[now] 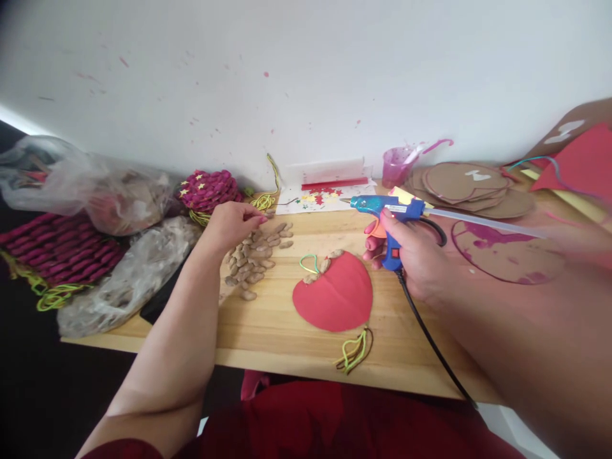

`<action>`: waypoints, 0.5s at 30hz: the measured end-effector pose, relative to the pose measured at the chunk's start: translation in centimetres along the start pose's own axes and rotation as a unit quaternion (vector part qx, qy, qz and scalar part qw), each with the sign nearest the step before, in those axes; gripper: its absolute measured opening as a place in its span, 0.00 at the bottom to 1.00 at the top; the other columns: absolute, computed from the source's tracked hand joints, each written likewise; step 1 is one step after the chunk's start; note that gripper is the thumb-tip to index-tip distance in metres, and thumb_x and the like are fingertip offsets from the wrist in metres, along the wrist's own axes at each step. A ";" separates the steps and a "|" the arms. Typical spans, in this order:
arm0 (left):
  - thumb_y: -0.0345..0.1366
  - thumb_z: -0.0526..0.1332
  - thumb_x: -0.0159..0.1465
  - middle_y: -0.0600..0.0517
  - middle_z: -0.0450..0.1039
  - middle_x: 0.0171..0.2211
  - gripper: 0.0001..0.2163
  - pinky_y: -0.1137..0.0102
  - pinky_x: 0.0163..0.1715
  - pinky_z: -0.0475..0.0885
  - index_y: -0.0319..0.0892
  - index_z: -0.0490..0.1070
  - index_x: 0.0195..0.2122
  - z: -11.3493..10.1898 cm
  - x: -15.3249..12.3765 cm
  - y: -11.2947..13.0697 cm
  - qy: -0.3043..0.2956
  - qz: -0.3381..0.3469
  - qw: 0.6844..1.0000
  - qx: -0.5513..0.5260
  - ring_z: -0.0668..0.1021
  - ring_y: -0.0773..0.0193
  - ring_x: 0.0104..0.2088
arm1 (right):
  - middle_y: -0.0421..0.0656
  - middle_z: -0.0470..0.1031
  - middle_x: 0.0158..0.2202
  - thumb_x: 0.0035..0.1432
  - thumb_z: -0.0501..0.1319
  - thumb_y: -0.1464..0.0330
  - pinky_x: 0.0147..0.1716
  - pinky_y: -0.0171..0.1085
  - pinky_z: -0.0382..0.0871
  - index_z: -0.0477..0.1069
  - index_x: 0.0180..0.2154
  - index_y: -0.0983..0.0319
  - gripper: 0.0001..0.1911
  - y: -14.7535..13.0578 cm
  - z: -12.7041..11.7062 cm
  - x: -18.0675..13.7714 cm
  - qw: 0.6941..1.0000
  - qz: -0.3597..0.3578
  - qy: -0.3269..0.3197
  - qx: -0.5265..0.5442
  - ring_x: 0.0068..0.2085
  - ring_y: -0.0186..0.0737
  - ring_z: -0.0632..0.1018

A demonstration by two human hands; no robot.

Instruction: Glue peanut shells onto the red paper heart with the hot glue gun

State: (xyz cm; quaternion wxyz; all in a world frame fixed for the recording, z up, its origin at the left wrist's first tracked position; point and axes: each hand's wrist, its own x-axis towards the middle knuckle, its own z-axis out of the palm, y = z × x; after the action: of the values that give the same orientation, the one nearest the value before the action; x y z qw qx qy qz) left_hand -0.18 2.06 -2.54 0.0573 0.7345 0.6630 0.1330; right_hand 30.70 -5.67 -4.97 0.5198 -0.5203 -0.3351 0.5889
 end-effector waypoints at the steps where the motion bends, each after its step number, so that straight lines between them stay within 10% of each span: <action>1: 0.42 0.64 0.63 0.50 0.80 0.28 0.12 0.68 0.36 0.68 0.42 0.85 0.35 -0.2 -0.1 0.0 -0.004 -0.006 1.000 0.013 0.78 0.59 0.30 | 0.41 0.75 0.22 0.37 0.77 0.46 0.17 0.31 0.70 0.74 0.30 0.62 0.29 0.0 0.0 0.0 1.000 0.001 -0.001 0.000 0.22 0.37 0.78; 15: 0.28 0.63 0.56 0.52 0.82 0.29 0.10 0.71 0.33 0.69 0.43 0.83 0.35 -0.2 -0.7 1.0 -0.128 0.045 0.991 0.000 0.80 0.62 0.31 | 0.41 0.75 0.23 0.41 0.76 0.47 0.17 0.30 0.70 0.75 0.30 0.62 0.27 0.1 -0.1 -0.2 1.000 -0.001 -0.005 -0.006 0.22 0.36 0.78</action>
State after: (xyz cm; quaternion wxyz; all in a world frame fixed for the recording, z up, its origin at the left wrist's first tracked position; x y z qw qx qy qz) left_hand 0.71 1.28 -2.19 0.1356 0.7748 0.6162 0.0397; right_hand 30.77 -5.85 -5.02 0.5154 -0.5199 -0.3421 0.5892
